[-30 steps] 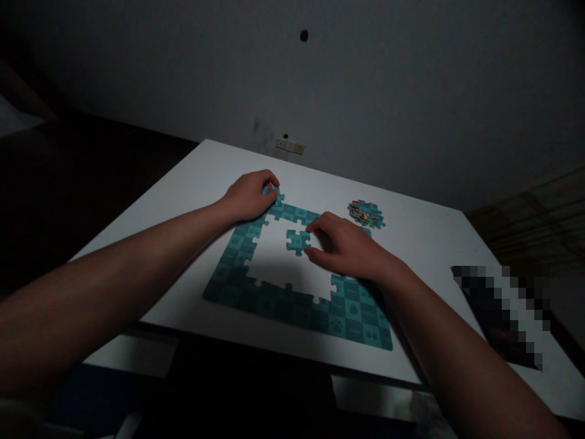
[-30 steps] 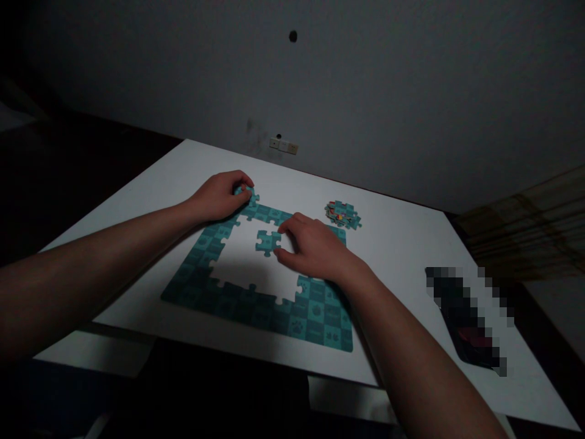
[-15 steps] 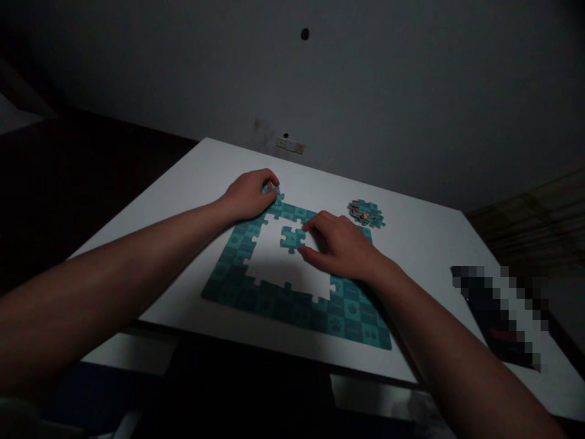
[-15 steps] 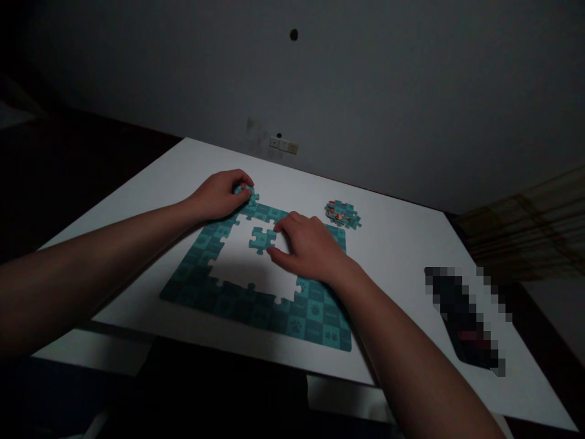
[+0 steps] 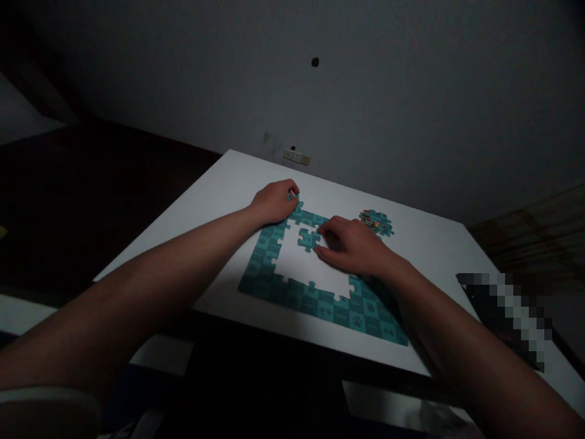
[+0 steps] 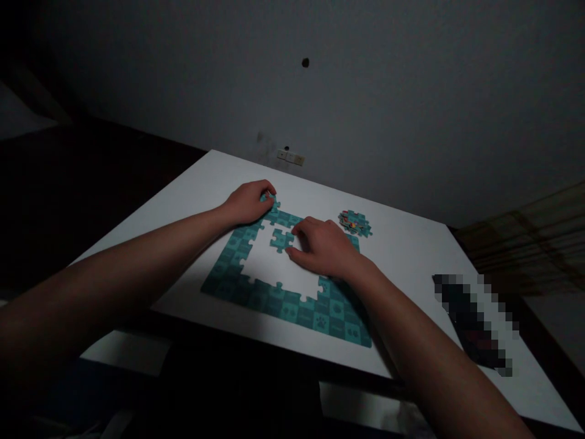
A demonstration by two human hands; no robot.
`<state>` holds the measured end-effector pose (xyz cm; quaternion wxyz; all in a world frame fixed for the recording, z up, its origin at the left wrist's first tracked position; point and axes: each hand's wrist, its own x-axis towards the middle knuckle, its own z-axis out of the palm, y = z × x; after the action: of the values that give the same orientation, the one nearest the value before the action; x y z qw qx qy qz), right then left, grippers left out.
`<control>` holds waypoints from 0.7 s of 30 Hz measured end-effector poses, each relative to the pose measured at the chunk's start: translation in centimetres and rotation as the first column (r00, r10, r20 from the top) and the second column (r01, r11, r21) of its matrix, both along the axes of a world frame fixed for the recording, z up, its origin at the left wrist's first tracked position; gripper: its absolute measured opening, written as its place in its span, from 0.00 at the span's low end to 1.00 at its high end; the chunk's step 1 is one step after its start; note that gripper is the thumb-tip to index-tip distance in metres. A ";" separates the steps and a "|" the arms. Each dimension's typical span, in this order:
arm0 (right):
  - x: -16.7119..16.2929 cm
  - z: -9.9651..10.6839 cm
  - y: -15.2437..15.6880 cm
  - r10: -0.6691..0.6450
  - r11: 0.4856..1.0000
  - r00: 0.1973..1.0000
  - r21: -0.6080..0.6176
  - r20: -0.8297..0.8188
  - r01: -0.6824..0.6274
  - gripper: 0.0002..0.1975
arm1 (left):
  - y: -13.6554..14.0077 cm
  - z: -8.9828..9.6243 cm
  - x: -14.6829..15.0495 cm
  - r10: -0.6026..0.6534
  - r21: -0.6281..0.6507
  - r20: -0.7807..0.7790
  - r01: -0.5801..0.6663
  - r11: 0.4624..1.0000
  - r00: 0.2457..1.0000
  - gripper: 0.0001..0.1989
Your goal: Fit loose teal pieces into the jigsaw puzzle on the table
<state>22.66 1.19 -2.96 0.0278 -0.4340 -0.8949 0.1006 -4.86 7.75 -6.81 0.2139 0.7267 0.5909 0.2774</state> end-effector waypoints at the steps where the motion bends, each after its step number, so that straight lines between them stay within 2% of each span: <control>1: -0.4 0.2 0.0 -0.013 1.000 1.000 -0.011 0.004 0.013 0.15 | 0.0 0.0 0.0 -0.002 -0.002 -0.003 0.002 1.000 1.000 0.16; 11: -2.7 0.6 -0.4 -0.055 0.998 0.998 0.031 -0.027 0.056 0.11 | 0.1 -0.2 0.3 -0.007 -0.023 0.031 0.008 1.000 0.999 0.15; 21: -3.5 0.2 0.0 -0.103 0.995 0.994 0.006 -0.037 0.103 0.15 | 0.1 0.1 0.4 -0.003 -0.060 0.087 0.008 0.998 0.996 0.15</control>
<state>19.15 1.17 -2.73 0.0511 -0.4775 -0.8711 0.1034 -4.47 7.84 -6.68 0.2619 0.7089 0.5872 0.2900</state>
